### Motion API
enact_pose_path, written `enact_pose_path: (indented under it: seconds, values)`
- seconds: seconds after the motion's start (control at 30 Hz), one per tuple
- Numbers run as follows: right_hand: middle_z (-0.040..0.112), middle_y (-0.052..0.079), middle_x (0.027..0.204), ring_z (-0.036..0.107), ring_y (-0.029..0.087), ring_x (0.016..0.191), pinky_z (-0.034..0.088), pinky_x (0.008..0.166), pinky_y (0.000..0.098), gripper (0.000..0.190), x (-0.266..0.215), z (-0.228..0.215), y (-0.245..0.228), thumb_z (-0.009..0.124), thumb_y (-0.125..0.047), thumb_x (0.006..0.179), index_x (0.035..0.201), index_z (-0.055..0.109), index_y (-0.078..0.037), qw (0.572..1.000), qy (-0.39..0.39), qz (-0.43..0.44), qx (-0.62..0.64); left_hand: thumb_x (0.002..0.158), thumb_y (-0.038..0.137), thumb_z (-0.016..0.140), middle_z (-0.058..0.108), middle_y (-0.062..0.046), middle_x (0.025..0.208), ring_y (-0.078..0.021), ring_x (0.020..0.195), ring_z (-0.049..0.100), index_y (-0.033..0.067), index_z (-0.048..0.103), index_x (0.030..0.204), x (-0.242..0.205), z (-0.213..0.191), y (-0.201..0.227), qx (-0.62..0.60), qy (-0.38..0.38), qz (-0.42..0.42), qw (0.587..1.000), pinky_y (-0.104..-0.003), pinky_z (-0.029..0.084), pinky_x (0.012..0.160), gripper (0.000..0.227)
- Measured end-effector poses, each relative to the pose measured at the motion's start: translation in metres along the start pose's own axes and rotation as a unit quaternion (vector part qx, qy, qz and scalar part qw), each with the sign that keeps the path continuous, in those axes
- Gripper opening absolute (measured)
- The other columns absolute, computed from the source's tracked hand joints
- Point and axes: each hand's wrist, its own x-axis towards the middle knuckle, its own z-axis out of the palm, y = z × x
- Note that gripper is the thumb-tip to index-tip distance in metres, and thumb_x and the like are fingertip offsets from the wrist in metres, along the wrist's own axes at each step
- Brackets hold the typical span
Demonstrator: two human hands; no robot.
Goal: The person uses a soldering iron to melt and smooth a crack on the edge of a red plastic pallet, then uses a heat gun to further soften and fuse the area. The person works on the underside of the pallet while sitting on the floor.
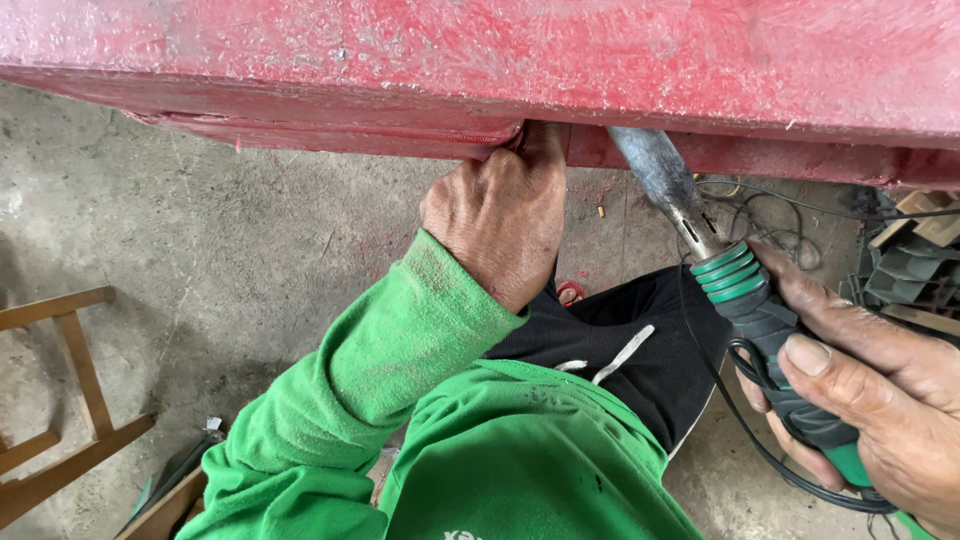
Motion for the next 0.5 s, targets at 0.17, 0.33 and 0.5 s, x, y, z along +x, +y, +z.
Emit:
enact_pose_path:
  seconds: [0.17, 0.33, 0.5]
  values:
    - [0.063, 0.025, 0.088, 0.056, 0.020, 0.044, 0.046, 0.032, 0.0277, 0.059, -0.001, -0.008, 0.012, 0.051, -0.014, 0.102, 0.160, 0.045, -0.007, 0.999, 0.021, 0.009, 0.027, 0.085, 0.008, 0.060, 0.071, -0.020, 0.069, -0.0354, 0.060, 0.073, -0.0071, 0.060, 0.122, 0.000, -0.001, 0.001, 0.001, -0.002, -0.007, 1.000, -0.048, 0.058, 0.049, 0.040]
    - [0.065, 0.028, 0.086, 0.066, 0.026, 0.048, 0.049, 0.032, 0.0291, 0.058, 0.000, -0.020, 0.021, 0.049, -0.014, 0.109, 0.166, 0.040, -0.006, 0.995, 0.001, 0.009, 0.102, 0.084, 0.006, 0.061, 0.072, -0.021, 0.078, -0.0352, 0.065, 0.073, -0.0065, 0.061, 0.120, 0.000, -0.001, 0.003, 0.016, 0.057, 0.011, 0.998, -0.046, 0.059, 0.051, 0.038]
    - [0.061, 0.031, 0.098, 0.067, 0.033, 0.057, 0.052, 0.041, 0.0373, 0.051, 0.021, -0.024, 0.009, 0.040, -0.021, 0.120, 0.165, 0.028, 0.000, 0.941, -0.215, 0.022, 0.261, 0.084, 0.006, 0.061, 0.072, -0.021, 0.077, -0.0347, 0.064, 0.073, -0.0066, 0.062, 0.120, -0.001, 0.000, 0.005, 0.007, 0.052, 0.005, 0.999, -0.046, 0.059, 0.050, 0.038]
